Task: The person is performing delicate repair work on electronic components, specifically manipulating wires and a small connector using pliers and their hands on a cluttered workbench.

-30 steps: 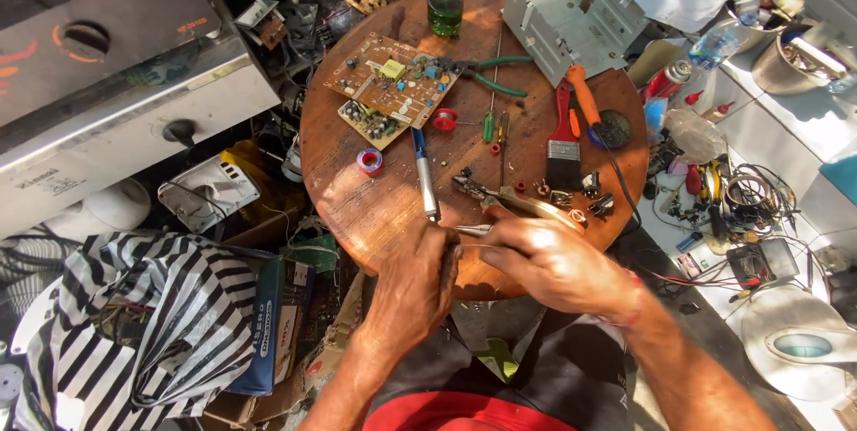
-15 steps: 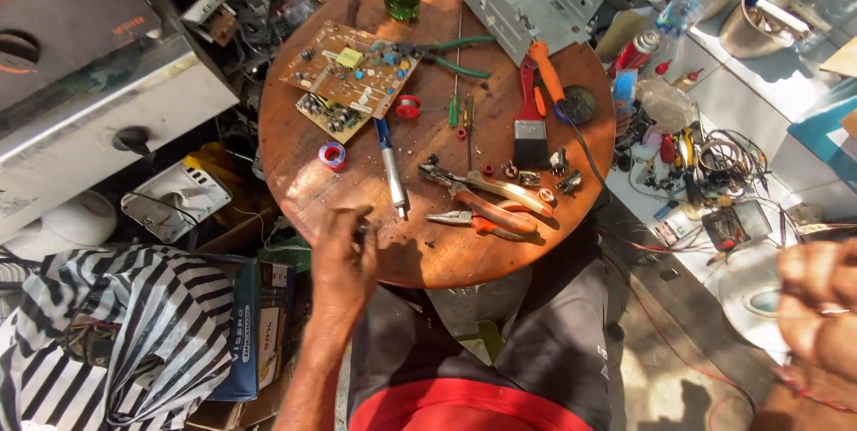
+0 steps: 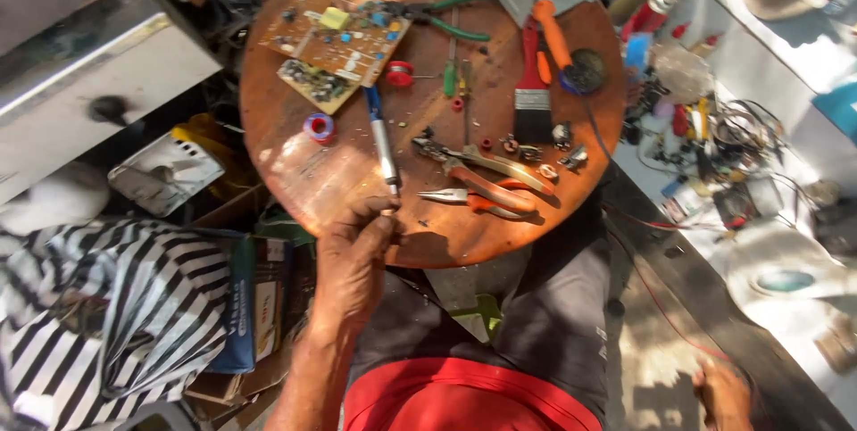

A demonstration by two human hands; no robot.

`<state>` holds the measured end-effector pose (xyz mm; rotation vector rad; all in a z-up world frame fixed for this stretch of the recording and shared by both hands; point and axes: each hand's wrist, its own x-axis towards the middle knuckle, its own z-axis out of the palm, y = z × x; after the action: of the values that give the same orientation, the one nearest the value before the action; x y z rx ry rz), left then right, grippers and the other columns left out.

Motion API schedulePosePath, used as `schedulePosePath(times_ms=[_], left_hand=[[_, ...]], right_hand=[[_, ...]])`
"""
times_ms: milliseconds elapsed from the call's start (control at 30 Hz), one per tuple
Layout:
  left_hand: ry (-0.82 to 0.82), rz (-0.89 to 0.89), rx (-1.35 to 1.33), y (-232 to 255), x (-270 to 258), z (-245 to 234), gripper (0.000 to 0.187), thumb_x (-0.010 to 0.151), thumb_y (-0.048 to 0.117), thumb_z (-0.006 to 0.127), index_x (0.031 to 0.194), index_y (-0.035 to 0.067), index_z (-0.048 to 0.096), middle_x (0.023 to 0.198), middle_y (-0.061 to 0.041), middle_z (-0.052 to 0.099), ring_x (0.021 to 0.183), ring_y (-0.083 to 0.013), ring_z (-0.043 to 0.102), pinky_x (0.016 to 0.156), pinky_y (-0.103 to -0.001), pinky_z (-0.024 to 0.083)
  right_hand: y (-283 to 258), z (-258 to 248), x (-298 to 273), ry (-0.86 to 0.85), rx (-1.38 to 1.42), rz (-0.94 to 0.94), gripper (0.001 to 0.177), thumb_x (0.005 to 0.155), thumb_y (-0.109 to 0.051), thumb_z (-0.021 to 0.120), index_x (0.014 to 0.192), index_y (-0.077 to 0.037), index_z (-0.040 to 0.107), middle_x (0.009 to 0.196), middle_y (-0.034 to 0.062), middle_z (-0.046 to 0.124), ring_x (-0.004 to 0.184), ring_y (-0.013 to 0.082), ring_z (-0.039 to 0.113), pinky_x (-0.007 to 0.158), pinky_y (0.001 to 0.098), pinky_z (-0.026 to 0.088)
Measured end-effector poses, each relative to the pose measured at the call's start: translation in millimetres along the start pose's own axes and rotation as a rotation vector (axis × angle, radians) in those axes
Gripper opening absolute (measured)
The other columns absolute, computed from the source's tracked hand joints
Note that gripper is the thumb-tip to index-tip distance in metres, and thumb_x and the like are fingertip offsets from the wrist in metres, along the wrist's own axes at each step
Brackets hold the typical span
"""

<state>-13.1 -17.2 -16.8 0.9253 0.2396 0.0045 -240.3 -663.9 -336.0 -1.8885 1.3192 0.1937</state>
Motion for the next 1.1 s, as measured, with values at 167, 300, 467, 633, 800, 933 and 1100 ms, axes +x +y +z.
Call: schedulePosePath(times_ms=[167,300,467,633,800,933,1100], left_hand=[[0.008,0.093,-0.136,-7,-8,9,0.027,0.091,-0.001,0.066,0.114,-0.013,0.063,0.102,-0.026,0.07,0.079,-0.0258,0.074,0.07,-0.034,0.065],[-0.087,-0.089,-0.204,7,-16,12,0.026,0.095,0.0,0.064,0.119,-0.011,0.063,0.108,-0.02,0.07,0.085,-0.0217,0.071,0.076,-0.028,0.061],[-0.14,-0.108,-0.231,4,-24,19,0.027,0.095,0.0,0.066,0.12,-0.009,0.062,0.115,-0.022,0.07,0.086,-0.0224,0.072,0.076,-0.029,0.06],[-0.19,-0.071,-0.203,2,-38,30,0.028,0.095,-0.004,0.065,0.122,-0.01,0.063,0.107,-0.015,0.068,0.089,-0.0194,0.071,0.08,-0.028,0.059],[-0.224,0.076,-0.105,6,-53,30,0.028,0.093,-0.004,0.07,0.12,-0.01,0.063,0.111,-0.017,0.07,0.094,-0.0176,0.067,0.089,-0.029,0.057],[-0.161,0.053,-0.03,12,-55,32,0.024,0.092,-0.004,0.072,0.115,-0.009,0.065,0.105,-0.015,0.072,0.088,-0.0162,0.068,0.081,-0.027,0.058],[-0.208,0.102,0.031,8,-53,35,0.025,0.092,-0.003,0.071,0.116,-0.007,0.065,0.104,-0.015,0.071,0.088,-0.0187,0.069,0.083,-0.03,0.06]], right_hand=[[14,3,35,0.159,0.065,-0.419,0.033,0.109,-0.015,0.065,0.11,0.018,0.06,0.085,0.0287,0.059,0.065,0.034,0.055,0.055,0.0425,0.039],[54,25,102,0.394,0.155,-0.791,0.041,0.113,0.011,0.065,0.144,0.036,0.051,0.109,0.0432,0.061,0.084,0.041,0.062,0.073,0.0429,0.051],[-244,68,-196,0.113,0.194,-1.02,0.025,0.108,0.011,0.059,0.133,0.012,0.06,0.114,0.0227,0.067,0.101,0.0293,0.065,0.092,0.0365,0.051],[-371,87,-392,-0.037,0.102,-1.351,0.022,0.083,0.0,0.073,0.105,-0.005,0.072,0.107,0.0089,0.074,0.09,0.0208,0.07,0.084,0.0317,0.057],[-423,113,-445,-0.122,0.074,-1.764,0.033,0.075,-0.014,0.086,0.103,-0.009,0.07,0.106,0.0043,0.074,0.082,0.0168,0.069,0.075,0.0325,0.052],[-429,113,-456,-0.112,0.086,-1.788,0.02,0.08,-0.01,0.081,0.096,-0.008,0.07,0.097,0.0039,0.074,0.072,0.0147,0.067,0.069,0.031,0.051],[-428,110,-454,-0.08,0.055,-1.753,0.015,0.083,-0.011,0.078,0.093,-0.009,0.068,0.099,0.0036,0.075,0.075,0.0153,0.068,0.072,0.0306,0.051]])
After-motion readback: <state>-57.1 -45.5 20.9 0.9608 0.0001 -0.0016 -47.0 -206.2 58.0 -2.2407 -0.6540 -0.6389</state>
